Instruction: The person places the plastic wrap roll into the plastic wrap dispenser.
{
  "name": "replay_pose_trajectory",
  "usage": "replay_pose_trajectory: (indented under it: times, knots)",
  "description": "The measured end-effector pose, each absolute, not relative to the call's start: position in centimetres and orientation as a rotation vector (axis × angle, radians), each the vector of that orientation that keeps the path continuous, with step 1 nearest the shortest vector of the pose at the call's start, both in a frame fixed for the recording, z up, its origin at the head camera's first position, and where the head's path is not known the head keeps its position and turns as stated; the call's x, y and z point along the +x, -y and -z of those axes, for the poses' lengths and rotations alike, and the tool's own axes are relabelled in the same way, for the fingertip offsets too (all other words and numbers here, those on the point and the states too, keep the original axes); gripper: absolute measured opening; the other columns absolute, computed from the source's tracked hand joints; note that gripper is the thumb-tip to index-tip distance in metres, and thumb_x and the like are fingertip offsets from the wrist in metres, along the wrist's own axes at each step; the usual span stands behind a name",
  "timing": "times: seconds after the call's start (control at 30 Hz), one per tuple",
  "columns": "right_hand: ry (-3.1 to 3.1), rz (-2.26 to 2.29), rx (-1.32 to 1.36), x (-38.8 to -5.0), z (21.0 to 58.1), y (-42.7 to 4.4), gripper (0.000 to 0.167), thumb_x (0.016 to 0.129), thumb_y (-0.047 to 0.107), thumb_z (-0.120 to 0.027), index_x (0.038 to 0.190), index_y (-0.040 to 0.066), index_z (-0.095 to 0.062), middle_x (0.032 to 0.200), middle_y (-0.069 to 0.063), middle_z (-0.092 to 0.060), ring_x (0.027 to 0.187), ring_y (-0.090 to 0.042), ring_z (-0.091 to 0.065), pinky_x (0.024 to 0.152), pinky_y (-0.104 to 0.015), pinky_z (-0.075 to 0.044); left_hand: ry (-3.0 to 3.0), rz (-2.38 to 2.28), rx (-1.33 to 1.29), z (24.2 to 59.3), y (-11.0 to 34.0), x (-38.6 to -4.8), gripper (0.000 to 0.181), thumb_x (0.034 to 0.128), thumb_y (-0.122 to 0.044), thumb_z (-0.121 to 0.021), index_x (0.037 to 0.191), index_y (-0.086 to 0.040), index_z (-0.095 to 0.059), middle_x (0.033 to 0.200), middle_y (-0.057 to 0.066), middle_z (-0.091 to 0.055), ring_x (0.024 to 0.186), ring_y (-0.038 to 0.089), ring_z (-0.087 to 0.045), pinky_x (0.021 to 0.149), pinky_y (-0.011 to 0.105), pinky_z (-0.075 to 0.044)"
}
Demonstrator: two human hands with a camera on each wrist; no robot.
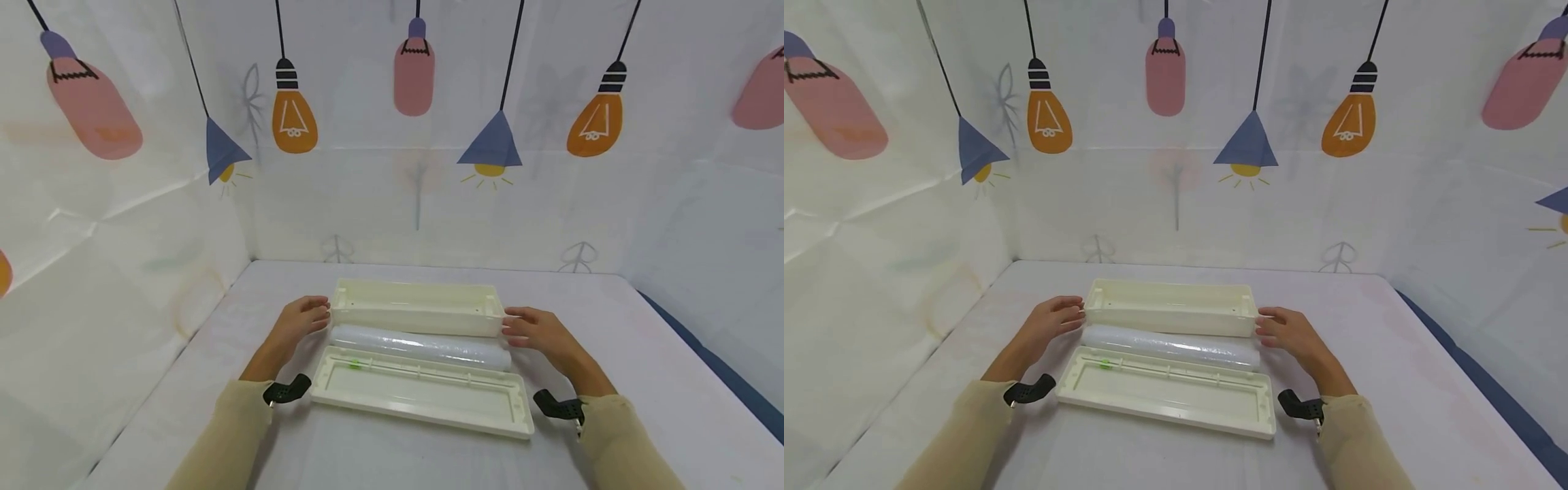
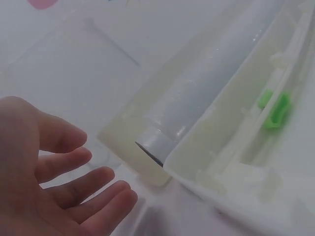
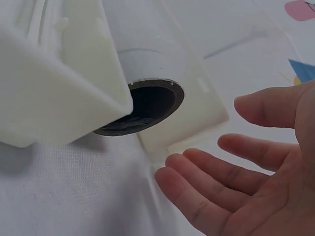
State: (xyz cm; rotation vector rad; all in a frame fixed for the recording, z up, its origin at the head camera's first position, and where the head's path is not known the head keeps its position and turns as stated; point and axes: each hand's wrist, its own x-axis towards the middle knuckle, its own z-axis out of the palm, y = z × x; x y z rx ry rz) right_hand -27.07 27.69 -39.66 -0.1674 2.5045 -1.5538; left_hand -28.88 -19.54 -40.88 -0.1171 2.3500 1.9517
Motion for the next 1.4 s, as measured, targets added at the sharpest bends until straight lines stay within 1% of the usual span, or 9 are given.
replay_pose_trajectory:
  times: [0.17, 0.33, 0.63, 0.83, 0.9, 1.07, 1.2, 1.3, 1.4]
  knots:
    - [-2.525, 1.527, -0.145, -26.3, 39.5, -27.9, 0.064, 0.103, 0.035, -0.058, 0.149, -0.006, -0.039, 0.140, -0.029, -0.053, 0.122, -0.038, -0.059, 0.095, -0.043, -0.054, -2.387, -1.916, -0.163, 41.3, 19.4, -27.6, 0.038, 0.1047, -0.015, -0.053, 0.139, 0.002, -0.052, 0.138, 0.021, -0.054, 0.126, 0.034, -0.056, 0.104, 0.044, -0.047]
    - [-2.536, 1.467, -0.129, -25.5, 39.5, -27.8, 0.059, 0.104, 0.032, -0.055, 0.148, -0.005, -0.041, 0.139, -0.027, -0.055, 0.120, -0.037, -0.060, 0.096, -0.048, -0.053, -2.427, -1.832, -0.191, 41.4, 19.2, -26.2, 0.036, 0.1045, -0.018, -0.055, 0.136, -0.002, -0.055, 0.135, 0.018, -0.057, 0.123, 0.030, -0.057, 0.103, 0.043, -0.048]
    - [-2.525, 1.482, -0.153, -24.0, 39.8, -27.8, 0.053, 0.104, 0.025, -0.056, 0.145, -0.007, -0.044, 0.134, -0.026, -0.058, 0.112, -0.033, -0.065, 0.094, -0.047, -0.054, -2.430, -1.834, -0.112, 41.4, 19.2, -24.8, 0.035, 0.1042, -0.015, -0.056, 0.135, 0.002, -0.056, 0.135, 0.019, -0.058, 0.123, 0.031, -0.057, 0.101, 0.043, -0.050]
    - [-2.524, 1.480, -0.120, -23.3, 40.1, -27.9, 0.053, 0.102, 0.027, -0.058, 0.144, -0.003, -0.048, 0.133, -0.021, -0.062, 0.109, -0.030, -0.067, 0.100, -0.052, -0.049, -2.437, -1.810, -0.076, 41.5, 19.3, -24.3, 0.036, 0.1043, -0.017, -0.056, 0.134, 0.002, -0.056, 0.134, 0.020, -0.059, 0.121, 0.032, -0.058, 0.099, 0.042, -0.051]
    - [-2.514, 1.486, -0.146, -23.1, 40.5, -27.9, 0.054, 0.102, 0.029, -0.059, 0.144, -0.004, -0.047, 0.133, -0.022, -0.061, 0.109, -0.030, -0.067, 0.102, -0.053, -0.047, -2.442, -1.797, -0.084, 41.7, 19.5, -24.2, 0.035, 0.1044, -0.017, -0.055, 0.134, 0.002, -0.056, 0.134, 0.019, -0.059, 0.120, 0.031, -0.059, 0.098, 0.040, -0.052]
    - [-2.471, 1.549, -0.242, -22.7, 41.4, -27.9, 0.059, 0.102, 0.031, -0.061, 0.144, -0.007, -0.046, 0.136, -0.025, -0.058, 0.116, -0.032, -0.064, 0.098, -0.045, -0.052, -2.455, -1.799, -0.065, 42.4, 20.0, -24.2, 0.034, 0.1042, -0.015, -0.055, 0.133, 0.002, -0.057, 0.132, 0.018, -0.060, 0.117, 0.029, -0.061, 0.096, 0.038, -0.054]
    - [-2.489, 1.561, -0.290, -22.6, 41.6, -28.2, 0.057, 0.102, 0.029, -0.061, 0.143, -0.008, -0.047, 0.137, -0.025, -0.057, 0.120, -0.033, -0.060, 0.093, -0.037, -0.055, -2.481, -1.767, 0.015, 42.7, 19.8, -24.5, 0.036, 0.1034, -0.017, -0.056, 0.133, 0.003, -0.058, 0.132, 0.018, -0.061, 0.116, 0.028, -0.062, 0.096, 0.040, -0.054]
    - [-2.520, 1.528, -0.317, -22.7, 41.7, -28.5, 0.057, 0.102, 0.030, -0.061, 0.143, -0.006, -0.048, 0.137, -0.023, -0.057, 0.120, -0.032, -0.060, 0.094, -0.036, -0.054, -2.512, -1.728, 0.024, 42.9, 19.5, -24.7, 0.036, 0.1026, -0.019, -0.058, 0.133, 0.001, -0.059, 0.131, 0.015, -0.062, 0.114, 0.026, -0.063, 0.096, 0.041, -0.053]
    - [-2.545, 1.476, -0.321, -22.8, 41.8, -28.7, 0.057, 0.100, 0.034, -0.063, 0.142, -0.003, -0.051, 0.136, -0.020, -0.058, 0.118, -0.029, -0.061, 0.098, -0.040, -0.052, -2.533, -1.699, 0.014, 43.1, 19.2, -24.9, 0.036, 0.1022, -0.020, -0.059, 0.133, -0.001, -0.060, 0.130, 0.014, -0.063, 0.111, 0.025, -0.064, 0.098, 0.043, -0.052]
